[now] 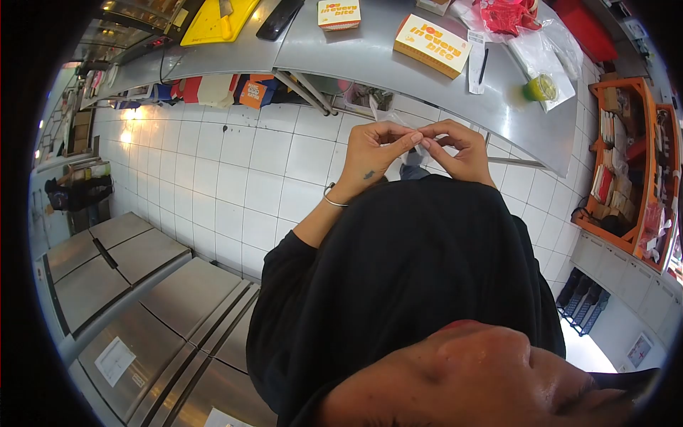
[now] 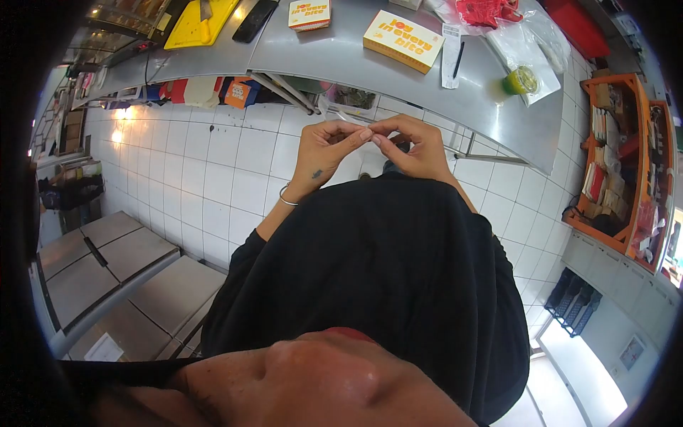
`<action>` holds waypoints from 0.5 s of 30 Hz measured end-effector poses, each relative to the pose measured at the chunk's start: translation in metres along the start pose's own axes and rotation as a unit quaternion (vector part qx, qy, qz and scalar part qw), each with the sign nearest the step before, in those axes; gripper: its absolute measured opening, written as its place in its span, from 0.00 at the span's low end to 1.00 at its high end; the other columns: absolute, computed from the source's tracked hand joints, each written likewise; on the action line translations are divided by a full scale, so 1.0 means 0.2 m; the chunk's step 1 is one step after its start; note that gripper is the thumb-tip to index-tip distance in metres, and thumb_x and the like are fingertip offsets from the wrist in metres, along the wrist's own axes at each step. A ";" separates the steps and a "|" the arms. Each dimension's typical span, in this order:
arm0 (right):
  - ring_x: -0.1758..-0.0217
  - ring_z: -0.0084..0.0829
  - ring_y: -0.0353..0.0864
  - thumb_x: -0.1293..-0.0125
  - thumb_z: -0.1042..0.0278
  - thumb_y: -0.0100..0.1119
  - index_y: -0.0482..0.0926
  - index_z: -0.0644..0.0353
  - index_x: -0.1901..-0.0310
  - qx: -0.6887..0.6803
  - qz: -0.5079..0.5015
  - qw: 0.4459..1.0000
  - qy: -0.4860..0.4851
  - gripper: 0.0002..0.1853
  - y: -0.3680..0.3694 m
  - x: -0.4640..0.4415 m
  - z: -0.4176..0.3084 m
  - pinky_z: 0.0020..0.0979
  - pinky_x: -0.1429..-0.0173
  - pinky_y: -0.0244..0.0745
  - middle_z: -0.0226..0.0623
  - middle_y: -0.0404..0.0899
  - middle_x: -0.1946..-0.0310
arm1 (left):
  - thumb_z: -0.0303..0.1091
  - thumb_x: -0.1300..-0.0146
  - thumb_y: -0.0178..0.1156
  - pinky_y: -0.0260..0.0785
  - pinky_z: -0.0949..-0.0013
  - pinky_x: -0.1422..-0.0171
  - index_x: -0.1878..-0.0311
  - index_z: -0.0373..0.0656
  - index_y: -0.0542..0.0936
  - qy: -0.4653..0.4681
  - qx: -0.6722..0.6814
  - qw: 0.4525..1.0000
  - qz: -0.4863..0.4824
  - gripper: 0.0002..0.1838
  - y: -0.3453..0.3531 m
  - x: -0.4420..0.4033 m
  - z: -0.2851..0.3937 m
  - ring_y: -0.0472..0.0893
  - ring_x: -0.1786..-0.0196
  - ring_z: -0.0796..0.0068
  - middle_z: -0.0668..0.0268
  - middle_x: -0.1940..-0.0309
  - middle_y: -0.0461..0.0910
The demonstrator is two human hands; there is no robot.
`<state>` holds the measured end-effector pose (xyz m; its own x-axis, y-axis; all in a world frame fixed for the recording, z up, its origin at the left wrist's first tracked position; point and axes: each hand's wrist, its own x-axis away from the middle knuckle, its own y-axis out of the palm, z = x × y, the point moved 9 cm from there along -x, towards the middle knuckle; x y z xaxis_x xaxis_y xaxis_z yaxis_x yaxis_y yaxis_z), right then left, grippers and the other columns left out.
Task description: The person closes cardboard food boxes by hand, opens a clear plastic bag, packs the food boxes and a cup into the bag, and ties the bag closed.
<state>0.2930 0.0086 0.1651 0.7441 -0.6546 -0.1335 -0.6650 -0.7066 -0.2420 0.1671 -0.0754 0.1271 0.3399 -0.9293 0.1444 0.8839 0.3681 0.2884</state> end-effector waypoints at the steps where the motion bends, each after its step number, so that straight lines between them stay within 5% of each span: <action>1: 0.61 0.25 0.86 0.37 0.75 0.67 0.87 0.61 0.55 -0.012 -0.011 1.000 0.001 0.08 0.00 0.00 0.00 0.25 0.58 0.81 0.36 0.87 0.62 | 0.31 0.35 0.70 0.73 0.78 0.57 0.60 0.33 0.87 -0.006 0.007 1.000 -0.008 0.10 0.00 0.00 0.00 0.81 0.64 0.83 0.64 0.67 0.87; 6: 0.65 0.23 0.86 0.37 0.75 0.68 0.87 0.62 0.57 0.030 -0.048 0.998 0.010 0.07 0.00 -0.01 -0.03 0.24 0.61 0.80 0.35 0.88 0.64 | 0.28 0.34 0.68 0.77 0.73 0.47 0.57 0.32 0.85 -0.047 0.027 0.997 -0.046 0.08 0.02 0.01 0.00 0.84 0.59 0.77 0.59 0.62 0.87; 15: 0.71 0.21 0.85 0.39 0.76 0.67 0.86 0.65 0.63 0.049 -0.028 0.998 0.016 0.04 0.01 -0.03 -0.14 0.22 0.64 0.79 0.34 0.87 0.71 | 0.32 0.31 0.65 0.75 0.72 0.46 0.58 0.33 0.82 0.026 -0.041 0.996 -0.070 0.10 0.02 0.03 0.07 0.83 0.57 0.77 0.63 0.63 0.85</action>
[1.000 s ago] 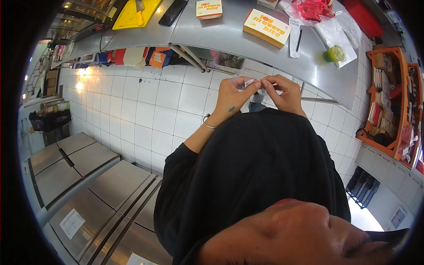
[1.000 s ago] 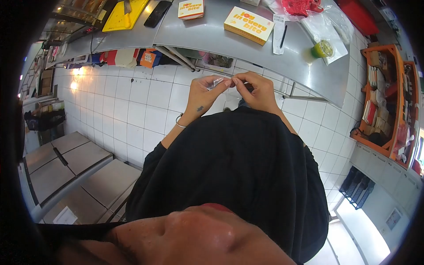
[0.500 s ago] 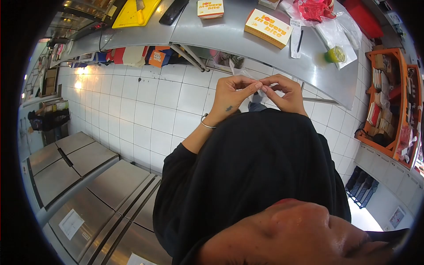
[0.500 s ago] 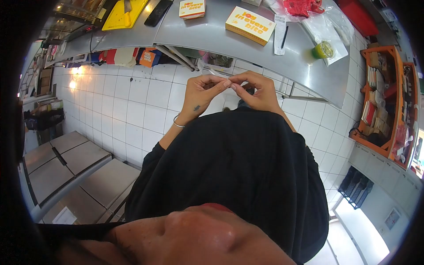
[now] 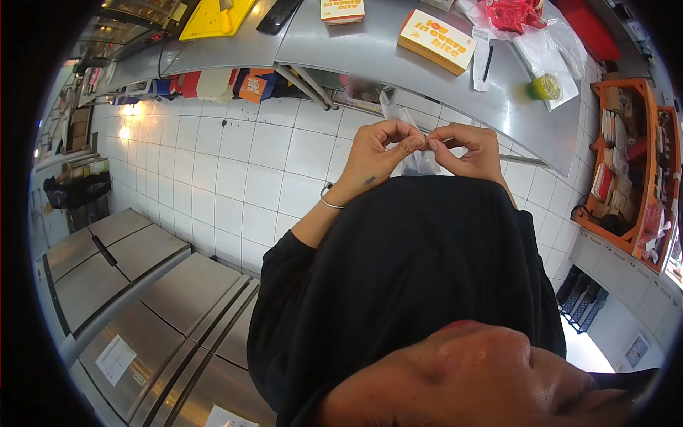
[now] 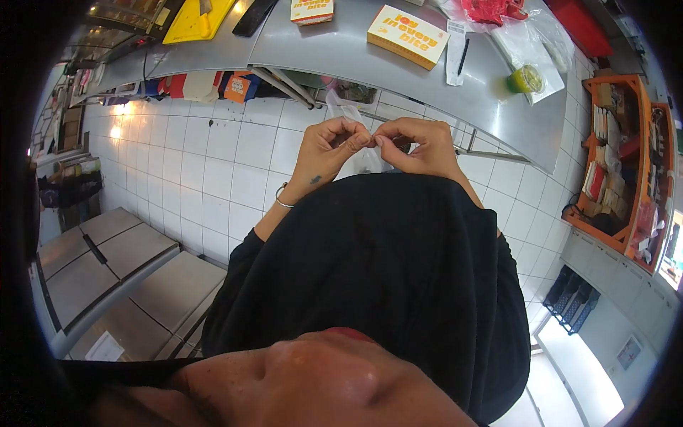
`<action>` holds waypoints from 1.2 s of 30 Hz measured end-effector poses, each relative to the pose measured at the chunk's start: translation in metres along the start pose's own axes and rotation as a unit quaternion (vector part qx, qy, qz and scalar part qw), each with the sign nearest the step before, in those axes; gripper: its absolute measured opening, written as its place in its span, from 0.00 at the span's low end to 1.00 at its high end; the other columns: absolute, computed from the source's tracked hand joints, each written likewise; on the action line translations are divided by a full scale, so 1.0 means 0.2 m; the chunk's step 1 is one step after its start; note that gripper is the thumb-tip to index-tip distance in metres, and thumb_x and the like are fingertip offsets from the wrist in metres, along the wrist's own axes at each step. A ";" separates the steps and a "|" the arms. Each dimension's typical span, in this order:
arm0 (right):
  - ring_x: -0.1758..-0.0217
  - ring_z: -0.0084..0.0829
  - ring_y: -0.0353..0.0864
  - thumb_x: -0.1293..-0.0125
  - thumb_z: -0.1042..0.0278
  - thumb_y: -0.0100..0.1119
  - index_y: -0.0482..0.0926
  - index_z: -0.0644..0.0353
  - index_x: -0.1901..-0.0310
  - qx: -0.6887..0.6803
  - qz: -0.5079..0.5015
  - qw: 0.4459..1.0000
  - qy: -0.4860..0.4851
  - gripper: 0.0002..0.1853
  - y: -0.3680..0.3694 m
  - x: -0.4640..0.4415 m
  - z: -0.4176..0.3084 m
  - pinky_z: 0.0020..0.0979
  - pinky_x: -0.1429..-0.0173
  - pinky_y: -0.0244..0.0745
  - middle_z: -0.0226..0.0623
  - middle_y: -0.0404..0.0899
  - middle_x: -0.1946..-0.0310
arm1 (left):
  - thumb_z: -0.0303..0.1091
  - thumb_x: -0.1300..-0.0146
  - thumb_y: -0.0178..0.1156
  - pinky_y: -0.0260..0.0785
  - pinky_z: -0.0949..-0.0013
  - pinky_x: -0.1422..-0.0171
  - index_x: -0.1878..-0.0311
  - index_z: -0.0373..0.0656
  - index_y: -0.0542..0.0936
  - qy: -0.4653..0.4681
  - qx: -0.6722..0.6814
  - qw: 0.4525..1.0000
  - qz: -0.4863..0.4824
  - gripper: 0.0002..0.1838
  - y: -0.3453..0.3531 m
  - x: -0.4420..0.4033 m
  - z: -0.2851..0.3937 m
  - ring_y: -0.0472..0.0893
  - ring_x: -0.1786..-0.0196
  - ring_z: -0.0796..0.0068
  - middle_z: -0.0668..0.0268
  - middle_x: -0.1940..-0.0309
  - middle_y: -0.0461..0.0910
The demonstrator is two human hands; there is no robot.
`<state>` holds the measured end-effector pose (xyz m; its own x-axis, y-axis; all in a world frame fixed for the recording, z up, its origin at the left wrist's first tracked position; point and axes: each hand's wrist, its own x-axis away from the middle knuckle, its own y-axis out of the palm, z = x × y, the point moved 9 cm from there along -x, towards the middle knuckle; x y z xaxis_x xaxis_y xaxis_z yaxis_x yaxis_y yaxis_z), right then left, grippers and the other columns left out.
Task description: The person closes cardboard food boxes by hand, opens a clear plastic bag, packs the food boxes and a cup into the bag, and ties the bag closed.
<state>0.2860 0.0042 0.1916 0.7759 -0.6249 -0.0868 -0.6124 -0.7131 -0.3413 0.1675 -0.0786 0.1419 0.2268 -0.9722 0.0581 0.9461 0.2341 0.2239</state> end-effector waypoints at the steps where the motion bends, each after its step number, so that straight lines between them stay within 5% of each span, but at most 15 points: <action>1: 0.71 0.20 0.84 0.39 0.76 0.67 0.86 0.65 0.64 -0.002 0.001 1.000 0.005 0.04 0.00 0.00 0.00 0.22 0.64 0.79 0.34 0.86 0.72 | 0.32 0.30 0.65 0.75 0.72 0.46 0.58 0.33 0.82 0.004 -0.006 1.000 -0.002 0.10 0.00 0.00 0.01 0.83 0.58 0.77 0.64 0.64 0.85; 10: 0.73 0.16 0.83 0.40 0.75 0.66 0.85 0.65 0.66 -0.031 -0.002 0.999 0.030 0.03 0.04 0.02 0.06 0.21 0.65 0.77 0.31 0.86 0.75 | 0.34 0.28 0.62 0.73 0.73 0.45 0.57 0.34 0.79 0.008 0.003 1.000 -0.029 0.11 0.01 0.01 0.00 0.80 0.57 0.80 0.67 0.63 0.81; 13: 0.65 0.23 0.87 0.38 0.79 0.63 0.84 0.67 0.65 -0.041 -0.006 0.997 0.061 0.02 0.03 0.02 0.09 0.24 0.54 0.81 0.34 0.87 0.70 | 0.34 0.28 0.62 0.73 0.72 0.45 0.58 0.35 0.79 0.019 0.009 1.000 -0.021 0.11 0.01 0.02 -0.01 0.80 0.57 0.80 0.68 0.63 0.81; 16: 0.63 0.23 0.87 0.39 0.79 0.64 0.84 0.67 0.64 -0.051 0.001 0.997 0.060 0.03 0.02 0.03 0.09 0.25 0.54 0.81 0.35 0.87 0.68 | 0.36 0.28 0.63 0.72 0.71 0.46 0.59 0.36 0.80 0.034 0.003 0.999 -0.012 0.11 0.01 0.02 0.00 0.79 0.58 0.80 0.68 0.64 0.81; 19: 0.72 0.18 0.84 0.42 0.76 0.67 0.85 0.65 0.65 -0.048 0.014 0.998 0.031 0.04 0.02 0.03 0.02 0.20 0.62 0.79 0.31 0.87 0.73 | 0.36 0.28 0.63 0.71 0.72 0.45 0.58 0.35 0.79 0.040 -0.011 0.999 -0.028 0.12 0.02 0.03 0.02 0.78 0.57 0.79 0.68 0.63 0.80; 28: 0.72 0.19 0.83 0.44 0.78 0.67 0.85 0.65 0.67 0.009 0.014 1.000 -0.006 0.03 0.01 0.03 -0.03 0.22 0.64 0.78 0.33 0.85 0.75 | 0.38 0.27 0.63 0.71 0.72 0.45 0.59 0.37 0.79 0.022 -0.026 0.999 -0.035 0.12 0.05 0.01 0.00 0.78 0.57 0.80 0.70 0.63 0.80; 36: 0.72 0.15 0.81 0.44 0.76 0.67 0.85 0.64 0.68 -0.086 0.019 0.994 0.059 0.02 0.01 0.05 0.10 0.20 0.63 0.76 0.28 0.84 0.75 | 0.36 0.25 0.59 0.72 0.73 0.47 0.57 0.35 0.79 0.014 0.032 0.998 -0.051 0.11 0.08 0.00 -0.03 0.79 0.59 0.82 0.69 0.64 0.82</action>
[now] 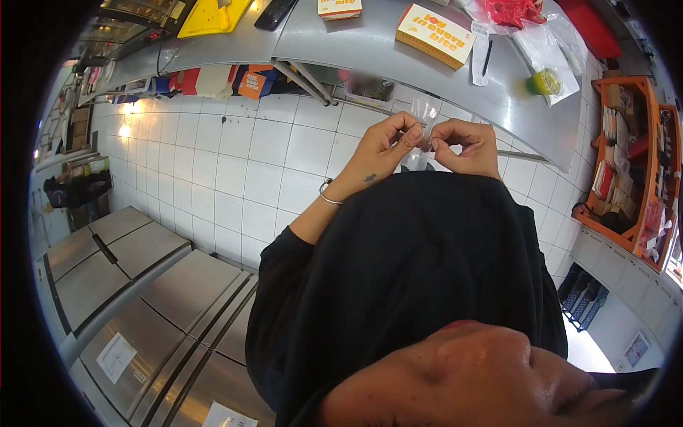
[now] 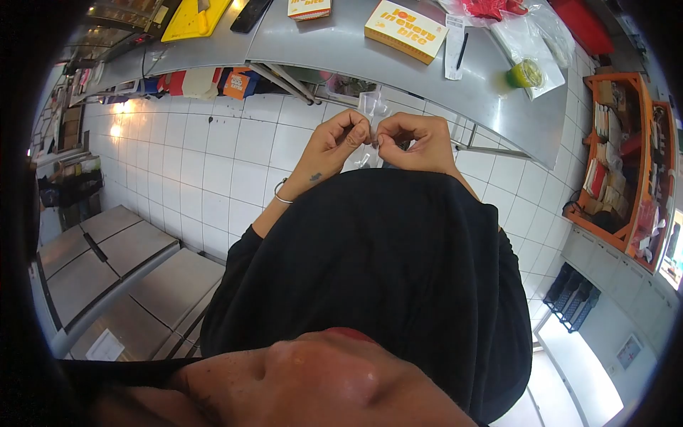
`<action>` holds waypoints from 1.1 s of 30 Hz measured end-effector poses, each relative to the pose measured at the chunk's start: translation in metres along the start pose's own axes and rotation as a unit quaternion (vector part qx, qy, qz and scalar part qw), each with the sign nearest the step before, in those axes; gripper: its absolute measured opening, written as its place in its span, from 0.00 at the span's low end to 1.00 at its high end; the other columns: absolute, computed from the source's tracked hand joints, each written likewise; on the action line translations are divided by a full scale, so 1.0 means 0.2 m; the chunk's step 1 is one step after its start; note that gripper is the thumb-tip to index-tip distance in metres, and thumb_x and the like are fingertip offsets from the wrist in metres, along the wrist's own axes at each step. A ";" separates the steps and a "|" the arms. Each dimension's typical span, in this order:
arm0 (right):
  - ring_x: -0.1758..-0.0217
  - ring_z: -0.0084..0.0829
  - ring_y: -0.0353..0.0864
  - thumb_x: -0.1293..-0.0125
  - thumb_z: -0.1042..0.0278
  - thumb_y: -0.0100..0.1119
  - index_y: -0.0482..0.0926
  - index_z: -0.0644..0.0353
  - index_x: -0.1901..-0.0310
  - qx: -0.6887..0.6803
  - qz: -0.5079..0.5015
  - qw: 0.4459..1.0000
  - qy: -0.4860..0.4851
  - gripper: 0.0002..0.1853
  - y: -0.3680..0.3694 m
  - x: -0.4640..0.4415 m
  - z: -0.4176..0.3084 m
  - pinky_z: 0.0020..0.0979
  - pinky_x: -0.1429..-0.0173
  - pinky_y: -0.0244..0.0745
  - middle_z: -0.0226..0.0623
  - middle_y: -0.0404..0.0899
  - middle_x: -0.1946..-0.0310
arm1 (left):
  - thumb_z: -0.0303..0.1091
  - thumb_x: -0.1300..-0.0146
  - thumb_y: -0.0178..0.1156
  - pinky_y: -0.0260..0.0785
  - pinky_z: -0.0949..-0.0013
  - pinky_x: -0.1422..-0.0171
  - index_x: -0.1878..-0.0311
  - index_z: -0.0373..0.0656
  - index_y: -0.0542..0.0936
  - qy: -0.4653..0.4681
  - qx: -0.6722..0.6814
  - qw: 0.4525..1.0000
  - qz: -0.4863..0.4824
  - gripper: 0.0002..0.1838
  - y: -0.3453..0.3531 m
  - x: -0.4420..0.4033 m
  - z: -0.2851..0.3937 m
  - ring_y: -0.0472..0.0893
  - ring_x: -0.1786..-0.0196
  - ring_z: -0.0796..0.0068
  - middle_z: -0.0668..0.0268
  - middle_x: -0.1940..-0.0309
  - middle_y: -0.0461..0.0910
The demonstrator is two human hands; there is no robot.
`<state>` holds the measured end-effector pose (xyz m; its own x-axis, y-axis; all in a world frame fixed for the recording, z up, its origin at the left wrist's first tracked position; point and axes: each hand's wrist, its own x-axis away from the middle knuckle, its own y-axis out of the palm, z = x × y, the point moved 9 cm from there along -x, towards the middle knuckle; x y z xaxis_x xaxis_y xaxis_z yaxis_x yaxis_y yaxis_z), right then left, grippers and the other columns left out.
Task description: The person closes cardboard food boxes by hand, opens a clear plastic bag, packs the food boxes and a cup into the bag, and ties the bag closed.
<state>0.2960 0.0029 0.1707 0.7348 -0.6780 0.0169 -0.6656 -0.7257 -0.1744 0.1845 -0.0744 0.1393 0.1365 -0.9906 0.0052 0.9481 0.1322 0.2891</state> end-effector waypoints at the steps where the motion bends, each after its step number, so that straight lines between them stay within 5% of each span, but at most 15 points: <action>1: 0.72 0.15 0.81 0.43 0.76 0.67 0.85 0.64 0.68 -0.013 0.000 1.000 0.009 0.02 0.00 0.00 0.01 0.20 0.63 0.75 0.28 0.84 0.75 | 0.36 0.25 0.58 0.72 0.73 0.48 0.57 0.35 0.79 0.005 -0.012 1.000 0.004 0.11 0.00 0.00 0.01 0.79 0.59 0.82 0.68 0.64 0.82; 6: 0.68 0.18 0.82 0.40 0.79 0.64 0.82 0.66 0.66 0.004 0.000 1.000 0.026 0.02 -0.02 0.00 0.04 0.22 0.58 0.78 0.30 0.84 0.72 | 0.33 0.29 0.61 0.73 0.71 0.51 0.58 0.36 0.83 0.016 -0.032 0.998 0.046 0.09 -0.04 0.00 0.08 0.81 0.59 0.79 0.64 0.65 0.85; 9: 0.68 0.18 0.82 0.39 0.80 0.64 0.82 0.67 0.66 -0.001 -0.002 0.999 0.035 0.01 -0.02 0.00 0.05 0.23 0.58 0.78 0.31 0.84 0.72 | 0.27 0.37 0.67 0.74 0.71 0.50 0.61 0.37 0.86 0.107 -0.233 0.965 0.049 0.05 -0.02 0.01 0.24 0.84 0.60 0.75 0.63 0.64 0.86; 12: 0.68 0.18 0.82 0.39 0.79 0.64 0.83 0.67 0.66 0.005 -0.005 0.999 0.046 0.01 -0.01 -0.01 0.05 0.23 0.58 0.78 0.31 0.84 0.72 | 0.25 0.45 0.71 0.75 0.71 0.54 0.64 0.39 0.87 0.157 -0.296 0.939 0.069 0.06 -0.02 0.02 0.31 0.84 0.63 0.73 0.64 0.67 0.87; 18: 0.71 0.14 0.80 0.40 0.76 0.67 0.84 0.64 0.67 -0.008 0.004 0.999 0.044 0.02 0.00 -0.02 0.05 0.20 0.63 0.74 0.27 0.84 0.74 | 0.25 0.47 0.71 0.74 0.71 0.56 0.65 0.40 0.87 0.194 -0.338 0.917 0.082 0.05 -0.01 0.02 0.35 0.85 0.64 0.71 0.64 0.68 0.87; 33: 0.72 0.16 0.82 0.44 0.75 0.68 0.85 0.63 0.67 0.042 0.009 0.999 0.012 0.03 0.01 -0.03 0.00 0.20 0.65 0.76 0.29 0.84 0.76 | 0.28 0.41 0.70 0.76 0.72 0.52 0.62 0.38 0.88 0.076 -0.243 0.962 0.097 0.06 -0.09 0.02 0.21 0.85 0.61 0.76 0.64 0.66 0.87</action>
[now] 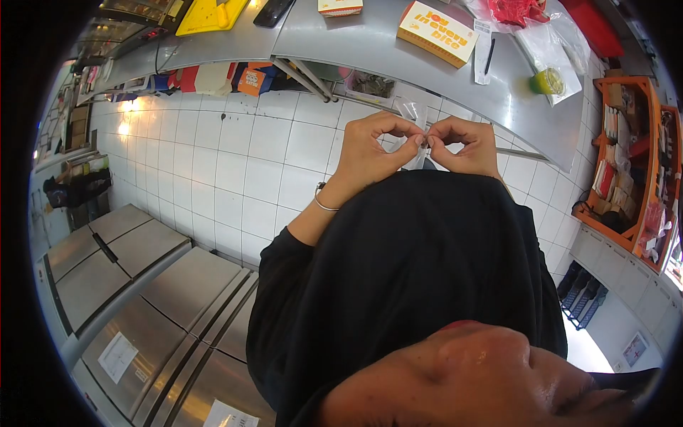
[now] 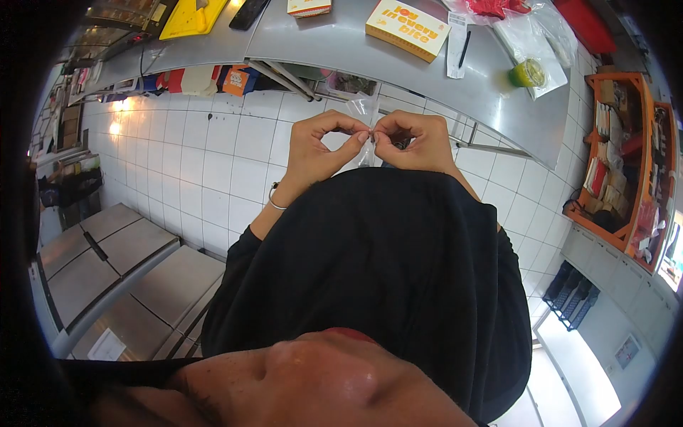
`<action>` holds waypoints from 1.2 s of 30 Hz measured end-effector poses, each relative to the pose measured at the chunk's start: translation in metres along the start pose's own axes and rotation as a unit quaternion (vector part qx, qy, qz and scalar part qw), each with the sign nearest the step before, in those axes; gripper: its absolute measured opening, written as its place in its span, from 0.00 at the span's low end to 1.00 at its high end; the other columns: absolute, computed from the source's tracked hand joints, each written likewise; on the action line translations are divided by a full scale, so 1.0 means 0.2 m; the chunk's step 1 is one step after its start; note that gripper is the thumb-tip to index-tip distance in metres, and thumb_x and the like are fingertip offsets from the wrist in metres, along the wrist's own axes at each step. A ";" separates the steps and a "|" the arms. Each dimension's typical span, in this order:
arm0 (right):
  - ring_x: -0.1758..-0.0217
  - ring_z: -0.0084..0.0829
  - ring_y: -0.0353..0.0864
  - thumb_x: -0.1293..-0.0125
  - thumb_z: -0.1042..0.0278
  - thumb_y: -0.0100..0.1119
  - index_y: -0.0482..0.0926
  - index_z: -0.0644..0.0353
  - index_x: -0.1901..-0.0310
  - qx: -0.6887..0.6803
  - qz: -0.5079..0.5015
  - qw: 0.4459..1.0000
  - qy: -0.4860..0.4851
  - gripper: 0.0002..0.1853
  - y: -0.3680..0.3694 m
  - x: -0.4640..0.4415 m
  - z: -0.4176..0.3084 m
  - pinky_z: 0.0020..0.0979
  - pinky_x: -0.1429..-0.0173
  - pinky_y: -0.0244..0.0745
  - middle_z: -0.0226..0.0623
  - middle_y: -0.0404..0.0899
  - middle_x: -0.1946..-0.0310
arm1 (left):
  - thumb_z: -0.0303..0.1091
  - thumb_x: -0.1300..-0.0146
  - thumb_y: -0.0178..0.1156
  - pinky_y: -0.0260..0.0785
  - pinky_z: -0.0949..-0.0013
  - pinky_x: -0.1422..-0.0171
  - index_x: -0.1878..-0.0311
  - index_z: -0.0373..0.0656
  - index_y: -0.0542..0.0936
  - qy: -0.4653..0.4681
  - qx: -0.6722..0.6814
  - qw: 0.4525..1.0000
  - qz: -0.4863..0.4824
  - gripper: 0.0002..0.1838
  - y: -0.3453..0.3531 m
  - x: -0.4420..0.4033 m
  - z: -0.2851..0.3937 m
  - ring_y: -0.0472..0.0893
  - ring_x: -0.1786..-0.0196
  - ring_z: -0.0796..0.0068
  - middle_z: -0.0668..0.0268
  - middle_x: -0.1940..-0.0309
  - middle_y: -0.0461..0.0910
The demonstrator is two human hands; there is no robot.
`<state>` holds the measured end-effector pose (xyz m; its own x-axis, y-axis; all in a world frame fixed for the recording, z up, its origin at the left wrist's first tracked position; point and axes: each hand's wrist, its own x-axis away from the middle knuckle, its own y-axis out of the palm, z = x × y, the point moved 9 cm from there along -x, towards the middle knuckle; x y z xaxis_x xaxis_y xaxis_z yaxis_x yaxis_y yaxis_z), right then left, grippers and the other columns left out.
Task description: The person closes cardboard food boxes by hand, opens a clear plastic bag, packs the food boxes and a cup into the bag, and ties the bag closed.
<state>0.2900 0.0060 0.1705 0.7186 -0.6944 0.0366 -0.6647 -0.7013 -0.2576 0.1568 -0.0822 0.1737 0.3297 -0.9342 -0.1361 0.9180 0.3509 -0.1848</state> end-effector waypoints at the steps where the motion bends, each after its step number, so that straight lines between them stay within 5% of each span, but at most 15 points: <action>1: 0.72 0.16 0.82 0.44 0.75 0.68 0.85 0.63 0.68 0.000 -0.001 1.000 0.000 0.03 0.00 0.00 0.00 0.20 0.65 0.76 0.29 0.84 0.76 | 0.28 0.41 0.70 0.76 0.72 0.52 0.62 0.37 0.88 -0.001 0.000 1.000 -0.001 0.06 0.00 0.00 0.00 0.85 0.61 0.76 0.63 0.66 0.87; 36: 0.70 0.18 0.82 0.39 0.78 0.65 0.83 0.66 0.66 0.006 -0.041 0.999 0.012 0.02 0.05 -0.02 0.01 0.23 0.59 0.78 0.30 0.84 0.73 | 0.28 0.39 0.67 0.73 0.73 0.54 0.63 0.37 0.84 0.001 0.025 1.000 -0.018 0.05 0.01 0.01 -0.04 0.80 0.64 0.80 0.67 0.69 0.85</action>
<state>0.2809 0.0017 0.1651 0.7655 -0.6384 0.0802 -0.6010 -0.7540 -0.2651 0.1566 -0.0826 0.1660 0.2963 -0.9460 -0.1318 0.9390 0.3137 -0.1408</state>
